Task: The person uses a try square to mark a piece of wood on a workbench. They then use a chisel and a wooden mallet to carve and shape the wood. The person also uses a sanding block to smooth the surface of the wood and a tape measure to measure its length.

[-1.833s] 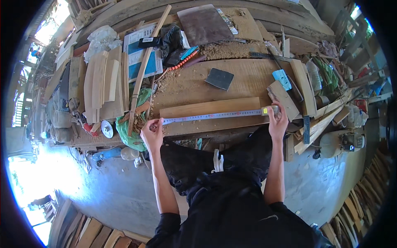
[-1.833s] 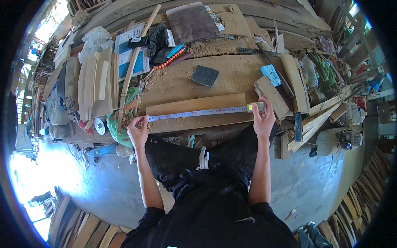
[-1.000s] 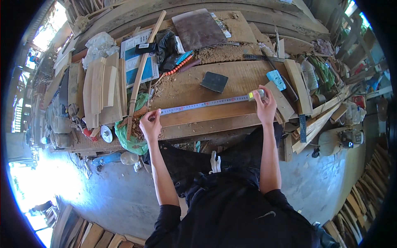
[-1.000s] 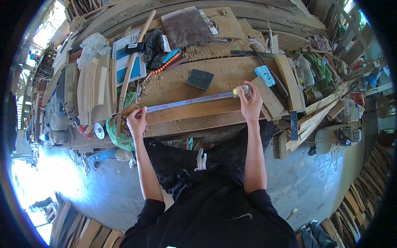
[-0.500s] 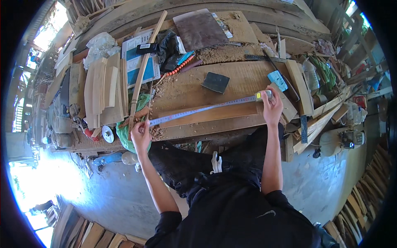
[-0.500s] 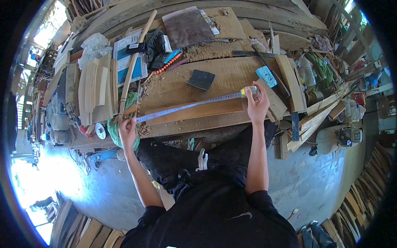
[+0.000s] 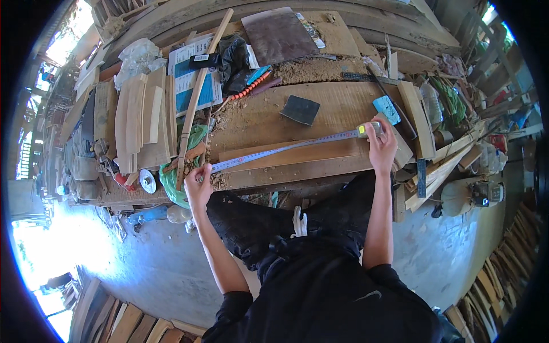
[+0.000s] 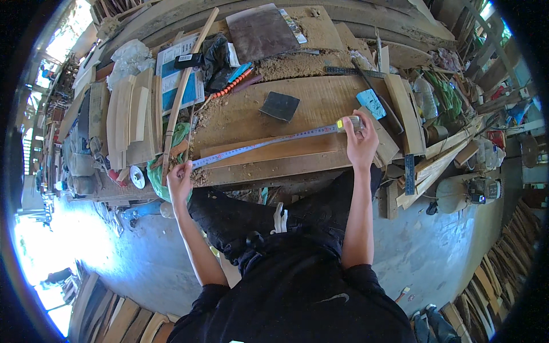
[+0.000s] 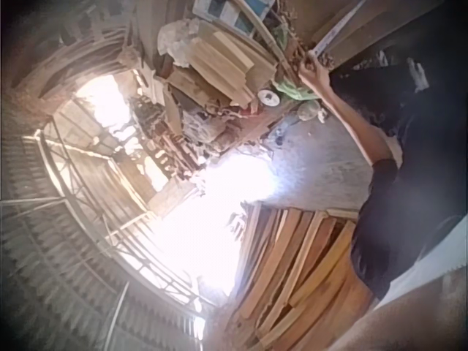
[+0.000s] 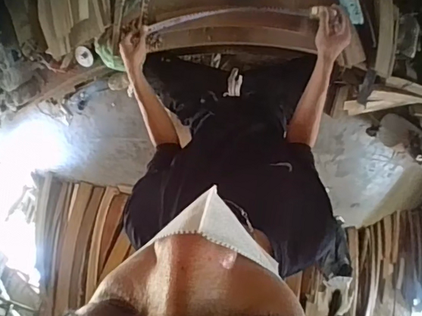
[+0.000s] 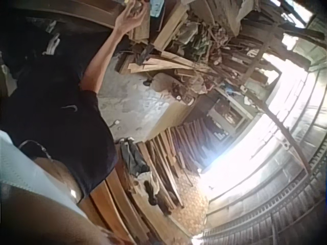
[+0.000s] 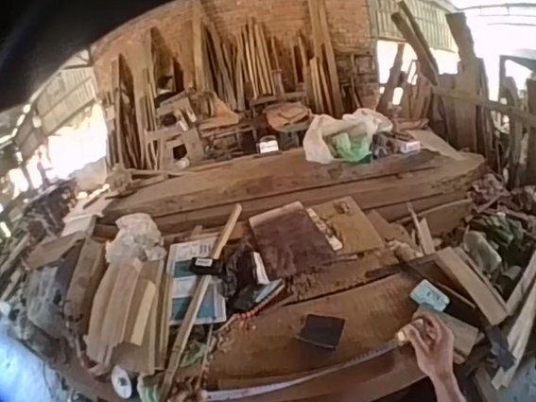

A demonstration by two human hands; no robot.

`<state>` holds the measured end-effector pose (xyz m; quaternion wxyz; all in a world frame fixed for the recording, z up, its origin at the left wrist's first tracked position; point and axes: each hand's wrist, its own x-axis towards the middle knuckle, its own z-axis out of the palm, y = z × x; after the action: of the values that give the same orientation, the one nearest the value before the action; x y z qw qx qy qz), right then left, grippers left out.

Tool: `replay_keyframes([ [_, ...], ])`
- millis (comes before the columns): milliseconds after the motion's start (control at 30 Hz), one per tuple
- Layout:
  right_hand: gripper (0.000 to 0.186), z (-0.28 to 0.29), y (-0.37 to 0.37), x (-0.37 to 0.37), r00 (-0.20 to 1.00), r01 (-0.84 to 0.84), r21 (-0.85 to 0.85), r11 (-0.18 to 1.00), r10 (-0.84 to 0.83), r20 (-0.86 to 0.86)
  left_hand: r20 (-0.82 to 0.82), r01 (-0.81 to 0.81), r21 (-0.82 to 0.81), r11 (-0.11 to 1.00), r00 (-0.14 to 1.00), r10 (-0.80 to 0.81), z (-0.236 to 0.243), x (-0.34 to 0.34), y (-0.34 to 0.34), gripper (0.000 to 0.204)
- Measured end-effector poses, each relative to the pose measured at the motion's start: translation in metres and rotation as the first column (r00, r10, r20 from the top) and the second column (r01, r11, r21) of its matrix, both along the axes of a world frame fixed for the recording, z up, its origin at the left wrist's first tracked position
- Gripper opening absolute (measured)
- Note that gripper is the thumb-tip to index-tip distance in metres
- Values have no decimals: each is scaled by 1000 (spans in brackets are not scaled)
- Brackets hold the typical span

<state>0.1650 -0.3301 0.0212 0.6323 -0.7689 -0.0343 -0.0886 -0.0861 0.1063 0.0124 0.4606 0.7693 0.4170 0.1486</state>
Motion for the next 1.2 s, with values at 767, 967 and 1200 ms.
replay_keyframes([
  [767,42,5,-14,-49,975,71,-2,998,-70,-209,-213,166,221,961,970,-119,12,66,-8,45],
  [967,42,-4,-6,-53,975,104,41,994,-94,-201,-206,231,407,884,966,-157,-11,70,6,41],
  [1200,43,-4,-1,-46,981,65,51,997,-55,-187,-162,197,475,858,978,-135,-13,58,-5,37],
])
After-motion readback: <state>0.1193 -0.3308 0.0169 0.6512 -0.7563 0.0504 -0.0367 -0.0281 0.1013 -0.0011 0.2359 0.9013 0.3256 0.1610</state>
